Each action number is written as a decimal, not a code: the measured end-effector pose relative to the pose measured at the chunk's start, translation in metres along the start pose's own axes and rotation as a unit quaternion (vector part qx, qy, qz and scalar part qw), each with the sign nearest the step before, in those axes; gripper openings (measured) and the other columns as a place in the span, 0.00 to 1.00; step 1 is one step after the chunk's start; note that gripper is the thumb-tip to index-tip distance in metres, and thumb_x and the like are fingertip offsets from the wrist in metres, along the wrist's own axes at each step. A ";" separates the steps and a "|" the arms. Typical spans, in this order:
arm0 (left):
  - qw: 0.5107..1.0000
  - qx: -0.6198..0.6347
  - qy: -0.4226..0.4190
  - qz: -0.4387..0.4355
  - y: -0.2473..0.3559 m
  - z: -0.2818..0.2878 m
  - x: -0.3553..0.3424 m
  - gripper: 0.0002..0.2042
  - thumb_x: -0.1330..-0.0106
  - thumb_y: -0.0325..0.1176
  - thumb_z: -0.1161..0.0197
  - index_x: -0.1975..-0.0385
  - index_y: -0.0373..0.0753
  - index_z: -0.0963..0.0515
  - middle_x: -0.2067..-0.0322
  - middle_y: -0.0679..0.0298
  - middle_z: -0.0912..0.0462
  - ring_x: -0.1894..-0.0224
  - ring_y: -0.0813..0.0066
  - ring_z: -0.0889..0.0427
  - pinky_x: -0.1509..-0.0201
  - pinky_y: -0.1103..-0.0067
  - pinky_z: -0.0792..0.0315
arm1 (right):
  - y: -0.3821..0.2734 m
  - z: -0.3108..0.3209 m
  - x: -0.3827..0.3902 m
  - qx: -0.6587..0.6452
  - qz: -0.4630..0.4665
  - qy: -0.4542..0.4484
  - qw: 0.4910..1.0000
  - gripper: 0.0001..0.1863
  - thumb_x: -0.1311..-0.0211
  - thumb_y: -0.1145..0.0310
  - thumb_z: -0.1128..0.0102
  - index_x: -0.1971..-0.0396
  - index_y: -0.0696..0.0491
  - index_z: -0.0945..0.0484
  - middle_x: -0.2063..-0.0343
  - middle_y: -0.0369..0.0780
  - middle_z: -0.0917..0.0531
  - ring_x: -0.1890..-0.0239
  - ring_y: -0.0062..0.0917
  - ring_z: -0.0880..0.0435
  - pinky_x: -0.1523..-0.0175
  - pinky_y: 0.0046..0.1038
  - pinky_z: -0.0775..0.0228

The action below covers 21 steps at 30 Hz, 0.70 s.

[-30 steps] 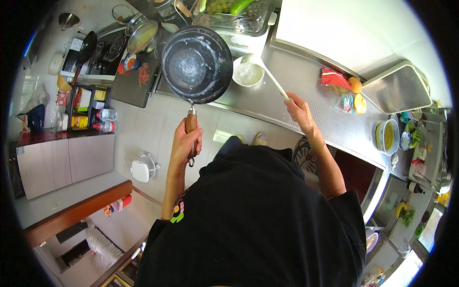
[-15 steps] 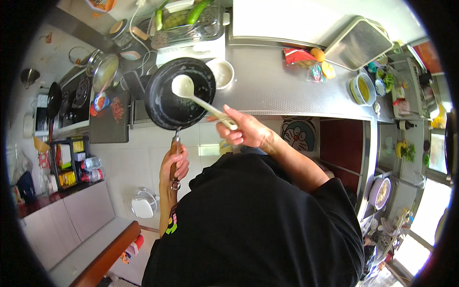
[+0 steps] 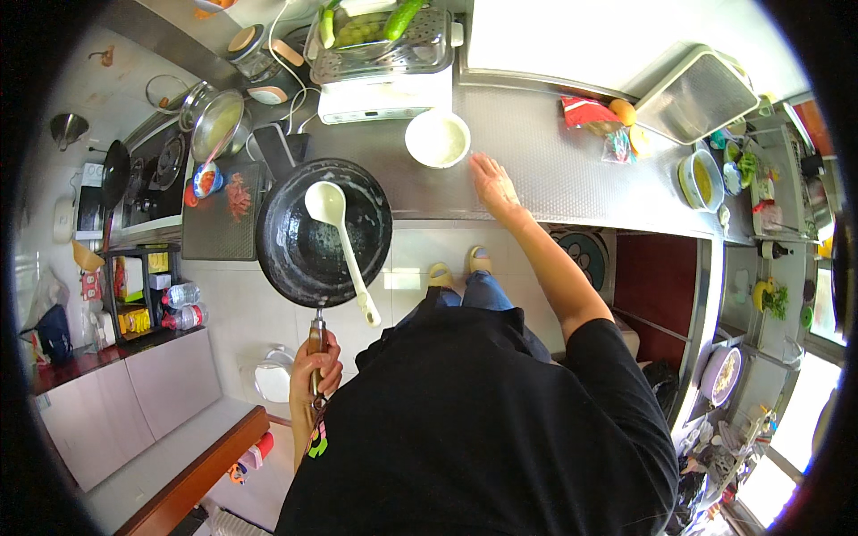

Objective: The person rinses bean sprouts in a colander under running water, transfers them to a bowl, and then moves to the stove to stir a pot with a ladle. The person also cleans the sink drain area.

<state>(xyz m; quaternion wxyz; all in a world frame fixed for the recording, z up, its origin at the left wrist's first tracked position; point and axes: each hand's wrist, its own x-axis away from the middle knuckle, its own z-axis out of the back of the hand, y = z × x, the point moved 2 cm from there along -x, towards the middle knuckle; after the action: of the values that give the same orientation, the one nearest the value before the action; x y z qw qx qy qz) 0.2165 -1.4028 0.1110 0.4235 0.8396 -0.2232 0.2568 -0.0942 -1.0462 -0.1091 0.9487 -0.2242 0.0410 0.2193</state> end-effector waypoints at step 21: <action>0.983 -0.143 -0.091 0.074 0.038 -0.089 -0.079 0.17 0.43 0.33 0.38 0.57 0.34 0.31 0.84 0.69 0.35 0.92 0.83 0.44 0.88 0.83 0.47 | 0.035 0.146 0.188 -0.809 -0.322 0.054 0.489 0.09 0.34 0.73 0.51 0.75 0.54 0.25 0.75 0.37 0.25 0.71 0.24 0.27 0.62 0.24 0.32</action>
<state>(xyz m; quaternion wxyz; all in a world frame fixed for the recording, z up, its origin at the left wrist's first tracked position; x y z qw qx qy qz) 0.1121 -1.3377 0.1296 0.4968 0.7714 -0.3568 0.1754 0.0568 -0.8788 -0.0259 0.3514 -0.9019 -0.1786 -0.1769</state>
